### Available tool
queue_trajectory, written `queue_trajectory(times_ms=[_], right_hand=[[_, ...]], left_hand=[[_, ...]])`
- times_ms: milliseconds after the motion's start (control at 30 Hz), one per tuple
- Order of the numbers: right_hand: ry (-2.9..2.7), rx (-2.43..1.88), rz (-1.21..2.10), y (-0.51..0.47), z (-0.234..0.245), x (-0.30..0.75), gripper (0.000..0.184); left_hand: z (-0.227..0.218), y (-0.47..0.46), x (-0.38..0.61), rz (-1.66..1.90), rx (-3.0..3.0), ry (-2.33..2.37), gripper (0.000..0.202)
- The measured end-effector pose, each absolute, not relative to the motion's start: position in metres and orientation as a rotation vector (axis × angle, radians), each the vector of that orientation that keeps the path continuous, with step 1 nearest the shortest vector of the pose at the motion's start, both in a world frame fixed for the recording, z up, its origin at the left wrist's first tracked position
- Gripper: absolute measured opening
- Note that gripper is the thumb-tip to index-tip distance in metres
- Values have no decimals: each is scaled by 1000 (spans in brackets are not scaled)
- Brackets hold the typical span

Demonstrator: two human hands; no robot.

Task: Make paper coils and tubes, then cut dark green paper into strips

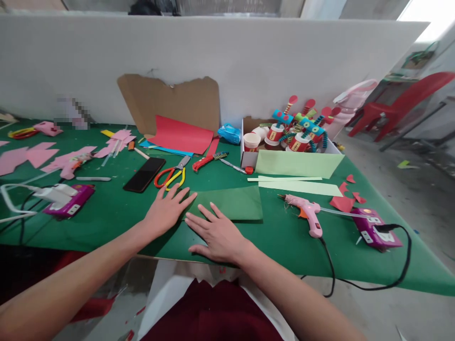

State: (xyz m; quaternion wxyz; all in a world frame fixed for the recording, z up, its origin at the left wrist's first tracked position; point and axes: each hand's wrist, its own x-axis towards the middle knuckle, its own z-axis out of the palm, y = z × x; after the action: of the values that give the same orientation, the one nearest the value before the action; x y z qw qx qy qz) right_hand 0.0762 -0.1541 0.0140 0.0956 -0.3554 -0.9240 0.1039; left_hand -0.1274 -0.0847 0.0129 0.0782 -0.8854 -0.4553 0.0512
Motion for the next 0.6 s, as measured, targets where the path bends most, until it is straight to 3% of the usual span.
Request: queue_trajectory(times_ms=[600], right_hand=[[-2724, -1150, 457, -153, 10, 79, 67]], left_hand=[[13, -84, -128, 165, -2660, -1360, 55]])
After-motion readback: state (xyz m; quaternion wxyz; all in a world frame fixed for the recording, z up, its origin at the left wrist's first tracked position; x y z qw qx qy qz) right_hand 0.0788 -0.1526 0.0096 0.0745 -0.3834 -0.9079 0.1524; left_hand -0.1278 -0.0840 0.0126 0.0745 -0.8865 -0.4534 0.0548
